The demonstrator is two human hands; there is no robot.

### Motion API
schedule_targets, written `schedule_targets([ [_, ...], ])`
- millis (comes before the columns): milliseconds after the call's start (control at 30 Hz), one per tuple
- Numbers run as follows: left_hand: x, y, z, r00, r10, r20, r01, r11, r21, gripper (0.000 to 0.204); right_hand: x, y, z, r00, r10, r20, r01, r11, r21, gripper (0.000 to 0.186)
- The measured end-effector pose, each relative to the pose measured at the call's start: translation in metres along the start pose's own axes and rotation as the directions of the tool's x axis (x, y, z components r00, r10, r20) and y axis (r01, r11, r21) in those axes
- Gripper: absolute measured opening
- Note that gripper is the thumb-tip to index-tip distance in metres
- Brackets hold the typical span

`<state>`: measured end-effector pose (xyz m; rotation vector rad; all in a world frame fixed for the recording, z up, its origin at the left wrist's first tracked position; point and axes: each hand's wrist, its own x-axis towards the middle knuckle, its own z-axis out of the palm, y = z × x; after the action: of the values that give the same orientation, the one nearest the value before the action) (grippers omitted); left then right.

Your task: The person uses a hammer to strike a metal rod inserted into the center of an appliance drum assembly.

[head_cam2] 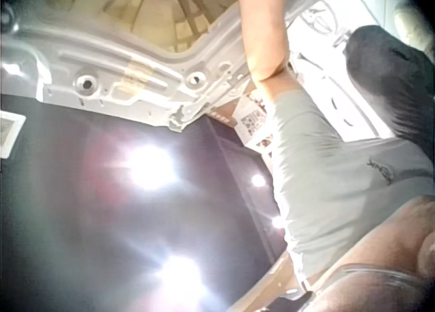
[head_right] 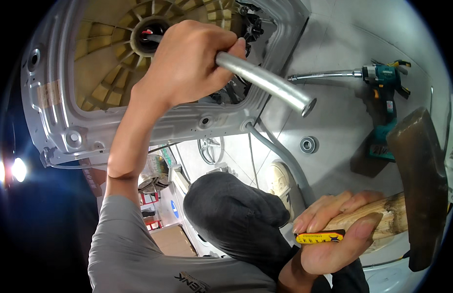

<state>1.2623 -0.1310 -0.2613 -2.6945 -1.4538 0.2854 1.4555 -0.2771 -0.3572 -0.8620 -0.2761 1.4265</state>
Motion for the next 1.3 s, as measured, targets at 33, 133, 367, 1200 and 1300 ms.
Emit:
schedule_targets([
  [33,0.000,0.003,0.000,1.000,-0.002,0.002,0.002,1.000,-0.002,0.024,0.000,-0.001,0.000,1.000,0.004,-0.007,-0.004,1.000,-0.002,0.039],
  [133,-0.003,0.004,0.001,0.999,0.035,0.027,-0.035,0.999,-0.001,0.022,0.001,0.000,-0.003,0.999,0.024,-0.044,-0.023,1.000,0.002,0.041],
  [367,-0.013,0.002,0.002,0.997,0.072,0.032,-0.070,0.996,-0.048,0.023,0.002,-0.003,-0.004,0.995,0.090,-0.052,-0.091,0.996,-0.017,0.048],
  [1200,-0.009,-0.010,-0.012,0.999,0.036,0.017,-0.036,0.999,-0.016,0.024,-0.025,-0.007,-0.010,0.998,-0.062,-0.031,0.068,0.945,0.320,0.042],
  [1300,-0.010,-0.008,-0.007,0.998,0.050,0.028,-0.049,0.999,-0.007,0.021,-0.034,0.019,-0.002,0.949,-0.005,0.314,-0.053,0.983,0.176,0.030],
])
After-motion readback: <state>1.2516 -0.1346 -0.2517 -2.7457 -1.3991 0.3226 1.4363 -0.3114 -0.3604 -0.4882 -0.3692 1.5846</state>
